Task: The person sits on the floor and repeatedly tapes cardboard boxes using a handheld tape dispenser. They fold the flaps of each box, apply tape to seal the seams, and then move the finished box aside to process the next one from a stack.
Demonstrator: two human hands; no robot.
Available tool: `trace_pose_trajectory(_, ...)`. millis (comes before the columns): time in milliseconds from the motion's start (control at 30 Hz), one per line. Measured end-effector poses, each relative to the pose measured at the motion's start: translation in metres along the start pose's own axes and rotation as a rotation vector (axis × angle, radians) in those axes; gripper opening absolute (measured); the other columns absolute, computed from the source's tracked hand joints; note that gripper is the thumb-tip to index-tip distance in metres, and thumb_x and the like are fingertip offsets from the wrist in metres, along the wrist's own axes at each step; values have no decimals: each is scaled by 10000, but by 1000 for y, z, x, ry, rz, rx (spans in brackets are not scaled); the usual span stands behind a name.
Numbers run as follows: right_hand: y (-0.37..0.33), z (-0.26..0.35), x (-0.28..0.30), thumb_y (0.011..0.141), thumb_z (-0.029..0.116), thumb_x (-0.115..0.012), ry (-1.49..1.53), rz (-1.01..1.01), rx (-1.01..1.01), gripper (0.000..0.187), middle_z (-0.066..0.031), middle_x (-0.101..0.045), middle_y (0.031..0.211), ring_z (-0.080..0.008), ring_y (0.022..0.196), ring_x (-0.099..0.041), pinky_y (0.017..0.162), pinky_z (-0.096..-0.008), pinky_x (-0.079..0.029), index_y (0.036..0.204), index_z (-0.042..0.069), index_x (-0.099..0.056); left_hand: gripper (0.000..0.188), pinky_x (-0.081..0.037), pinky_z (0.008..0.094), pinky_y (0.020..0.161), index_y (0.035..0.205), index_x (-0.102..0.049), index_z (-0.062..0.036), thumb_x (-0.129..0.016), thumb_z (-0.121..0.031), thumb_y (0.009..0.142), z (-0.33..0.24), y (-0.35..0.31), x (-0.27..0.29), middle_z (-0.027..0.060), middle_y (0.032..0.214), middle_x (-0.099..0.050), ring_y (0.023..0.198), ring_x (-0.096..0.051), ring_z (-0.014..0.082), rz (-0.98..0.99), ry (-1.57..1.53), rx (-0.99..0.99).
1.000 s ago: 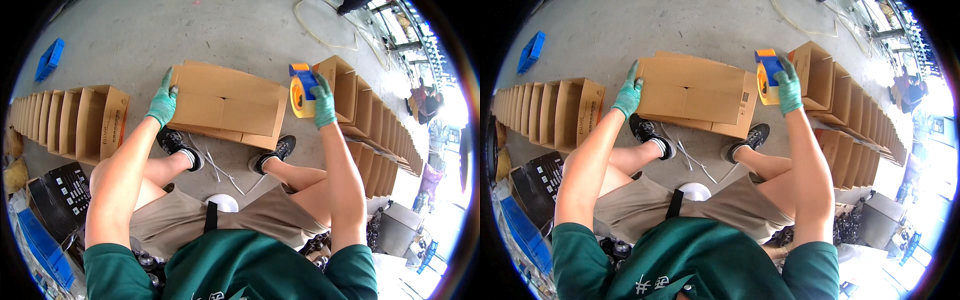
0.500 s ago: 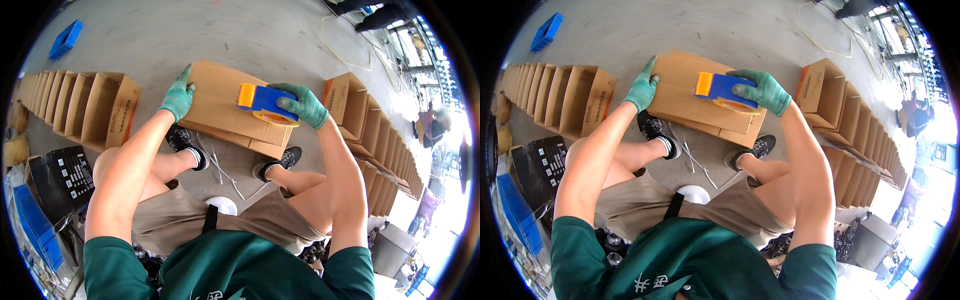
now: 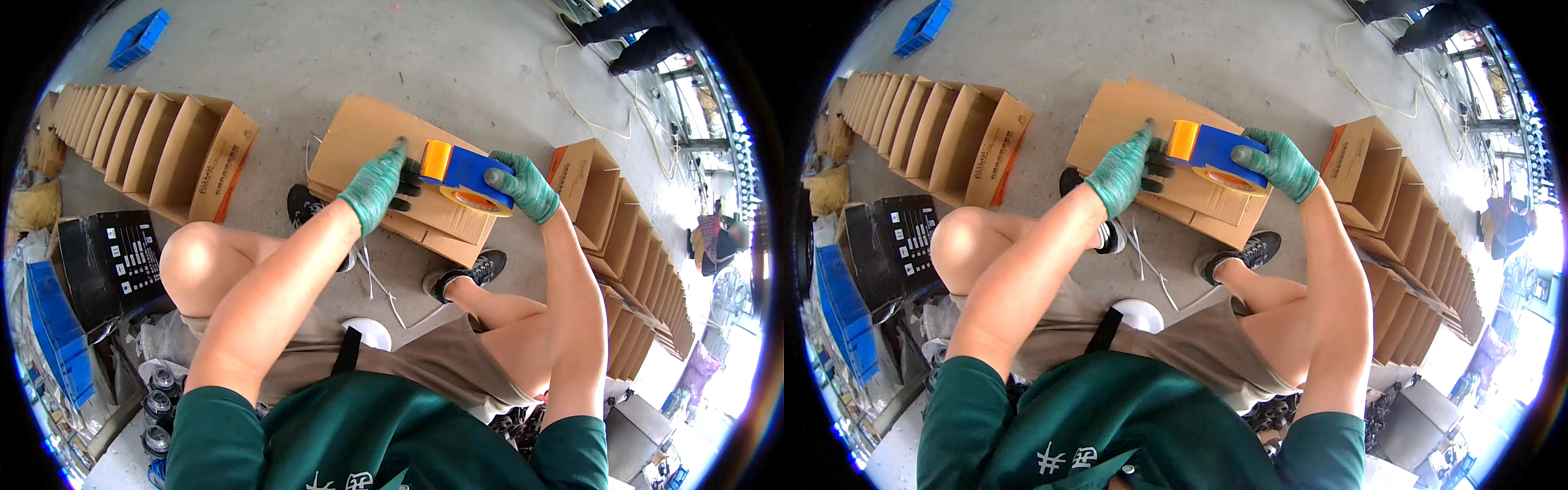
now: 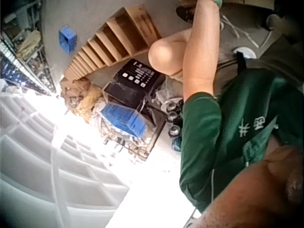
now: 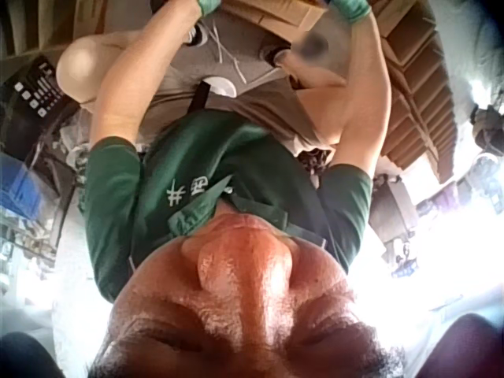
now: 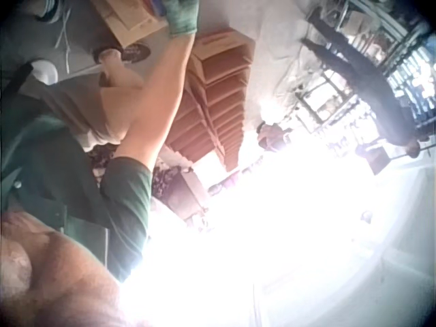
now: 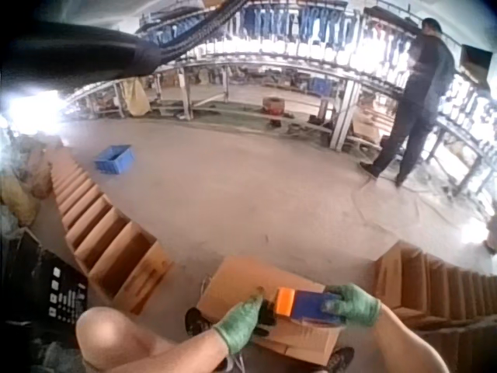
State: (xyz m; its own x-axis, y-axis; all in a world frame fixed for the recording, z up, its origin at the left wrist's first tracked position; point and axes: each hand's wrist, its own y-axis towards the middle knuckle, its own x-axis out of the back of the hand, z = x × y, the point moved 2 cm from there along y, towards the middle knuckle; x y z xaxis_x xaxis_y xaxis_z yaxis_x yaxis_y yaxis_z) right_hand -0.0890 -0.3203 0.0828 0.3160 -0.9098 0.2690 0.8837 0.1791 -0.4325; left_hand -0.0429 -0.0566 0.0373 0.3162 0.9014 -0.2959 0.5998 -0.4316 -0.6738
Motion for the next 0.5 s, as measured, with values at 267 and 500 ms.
trace_pose_trajectory(267,2,1,-2,806,579,-770,-24,7,-5,675,-19,-642,944,-99,888,-554,813,-280,-486,1107,-16,-666,324,-539,308,661,1128,-640,-63,-490,-339,1054,11,11,-20,39,962,-667,845,-633,129,-170,85,-325)
trace_pose_trajectory(500,18,23,-12,847,490,-763,-227,67,-63,563,-21,-649,889,-101,834,-557,781,-285,-498,1119,5,-678,350,-476,563,809,1034,-595,2,-448,-316,1028,-34,43,109,300,929,-619,892,-601,485,-812,874,-739)
